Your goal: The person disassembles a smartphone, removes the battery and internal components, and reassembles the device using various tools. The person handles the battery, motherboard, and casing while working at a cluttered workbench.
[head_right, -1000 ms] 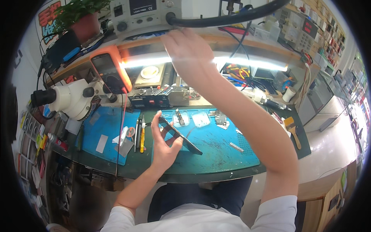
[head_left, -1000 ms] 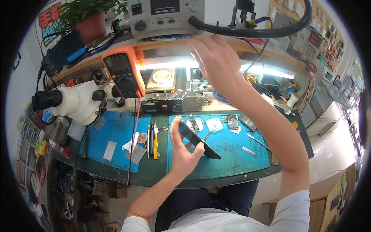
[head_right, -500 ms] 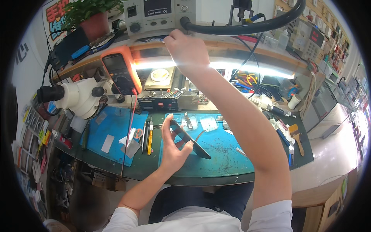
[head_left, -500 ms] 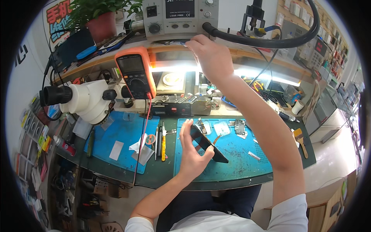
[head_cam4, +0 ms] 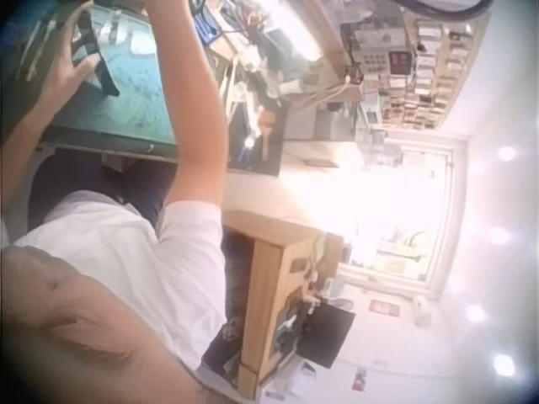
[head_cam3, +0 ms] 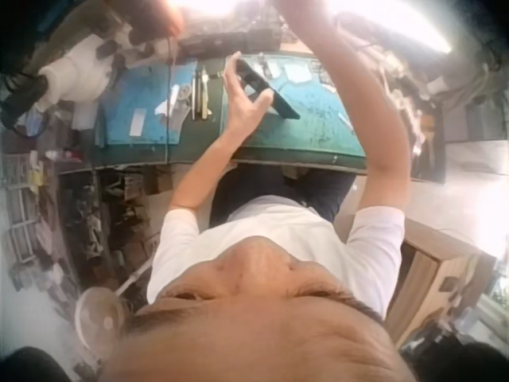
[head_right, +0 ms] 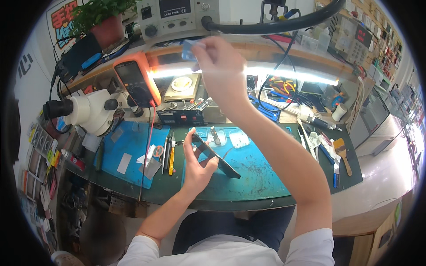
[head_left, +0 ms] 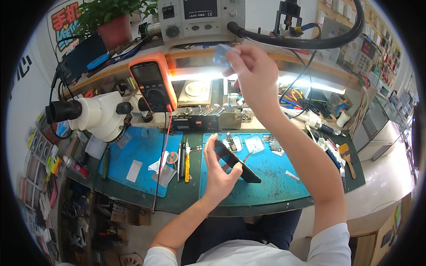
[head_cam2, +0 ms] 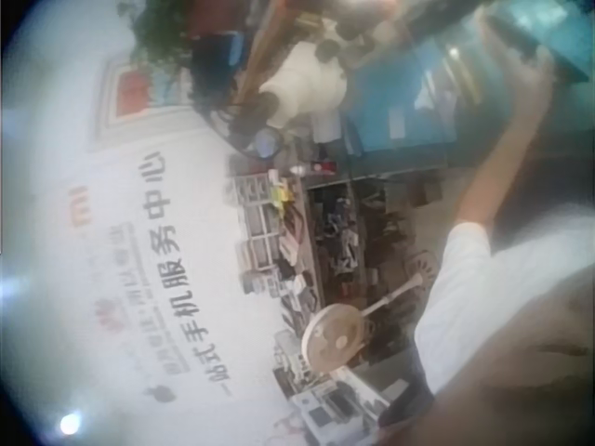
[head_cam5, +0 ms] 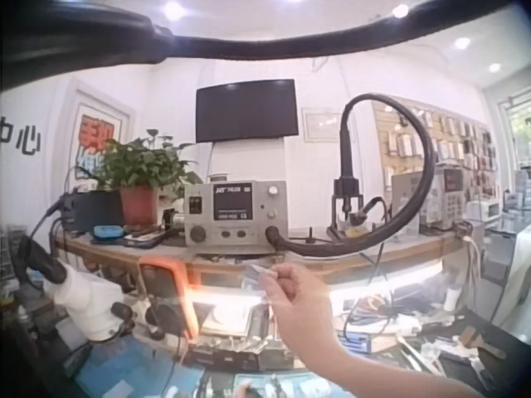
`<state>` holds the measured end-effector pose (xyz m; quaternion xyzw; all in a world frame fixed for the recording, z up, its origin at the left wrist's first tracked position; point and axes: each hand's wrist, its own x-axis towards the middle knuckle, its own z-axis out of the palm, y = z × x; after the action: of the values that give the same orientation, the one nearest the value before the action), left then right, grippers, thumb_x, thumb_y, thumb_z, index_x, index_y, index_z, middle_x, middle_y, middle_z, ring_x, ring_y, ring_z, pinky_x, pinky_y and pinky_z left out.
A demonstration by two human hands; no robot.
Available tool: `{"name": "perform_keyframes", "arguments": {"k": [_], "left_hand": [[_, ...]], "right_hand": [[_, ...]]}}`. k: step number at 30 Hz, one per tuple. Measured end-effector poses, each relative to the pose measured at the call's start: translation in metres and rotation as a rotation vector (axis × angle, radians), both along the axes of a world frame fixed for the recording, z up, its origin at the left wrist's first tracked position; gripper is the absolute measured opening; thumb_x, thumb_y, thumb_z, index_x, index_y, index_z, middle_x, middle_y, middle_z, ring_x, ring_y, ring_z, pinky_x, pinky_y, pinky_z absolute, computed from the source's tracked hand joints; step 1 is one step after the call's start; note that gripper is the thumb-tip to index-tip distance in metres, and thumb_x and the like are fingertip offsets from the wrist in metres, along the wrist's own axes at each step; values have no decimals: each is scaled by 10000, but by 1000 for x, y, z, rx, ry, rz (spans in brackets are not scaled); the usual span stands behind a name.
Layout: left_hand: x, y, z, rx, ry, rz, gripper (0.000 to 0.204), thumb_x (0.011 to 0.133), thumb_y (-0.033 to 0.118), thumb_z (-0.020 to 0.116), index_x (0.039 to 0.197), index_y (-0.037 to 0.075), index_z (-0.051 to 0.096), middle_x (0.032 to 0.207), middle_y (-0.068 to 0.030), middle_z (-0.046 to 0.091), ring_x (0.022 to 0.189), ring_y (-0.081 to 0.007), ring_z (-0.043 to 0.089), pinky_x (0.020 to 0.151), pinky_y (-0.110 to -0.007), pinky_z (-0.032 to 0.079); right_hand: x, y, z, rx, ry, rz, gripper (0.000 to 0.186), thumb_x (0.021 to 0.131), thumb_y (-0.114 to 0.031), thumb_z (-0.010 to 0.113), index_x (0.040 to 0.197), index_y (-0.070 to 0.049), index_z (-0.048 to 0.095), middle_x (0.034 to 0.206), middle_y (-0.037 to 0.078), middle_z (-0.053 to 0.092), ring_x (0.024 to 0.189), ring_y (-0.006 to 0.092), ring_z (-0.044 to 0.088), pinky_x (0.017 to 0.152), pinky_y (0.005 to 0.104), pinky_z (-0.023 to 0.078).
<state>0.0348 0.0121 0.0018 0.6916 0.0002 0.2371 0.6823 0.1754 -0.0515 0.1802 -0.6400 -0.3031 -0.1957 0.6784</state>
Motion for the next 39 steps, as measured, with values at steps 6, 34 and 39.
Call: {"name": "perform_keyframes", "arguments": {"k": [6,34,39], "left_hand": [[6,3,-10,-7,-4,48,954,842,56,711,1637,79,186,1519,-173,278,1320,-311,494,1040,-431,562],[-16,-19,4,45,14,126,984,874,-36,678,1667,106,113,1672,-135,141,1432,-343,438,1027,-407,600],[-16,-19,4,38,21,121,985,878,-41,672,1670,104,105,1687,-124,130,1427,-342,443,1013,-400,609]], "right_hand": [[-43,-70,-51,-32,398,223,297,967,-105,750,1212,40,665,999,110,774,872,190,772,645,274,566],[-124,-107,-196,-317,-557,-363,206,767,13,773,936,9,655,985,132,715,850,268,733,713,358,618],[-123,-105,-197,-325,-563,-376,195,761,2,774,923,11,667,986,127,715,857,266,734,723,353,620]]}}
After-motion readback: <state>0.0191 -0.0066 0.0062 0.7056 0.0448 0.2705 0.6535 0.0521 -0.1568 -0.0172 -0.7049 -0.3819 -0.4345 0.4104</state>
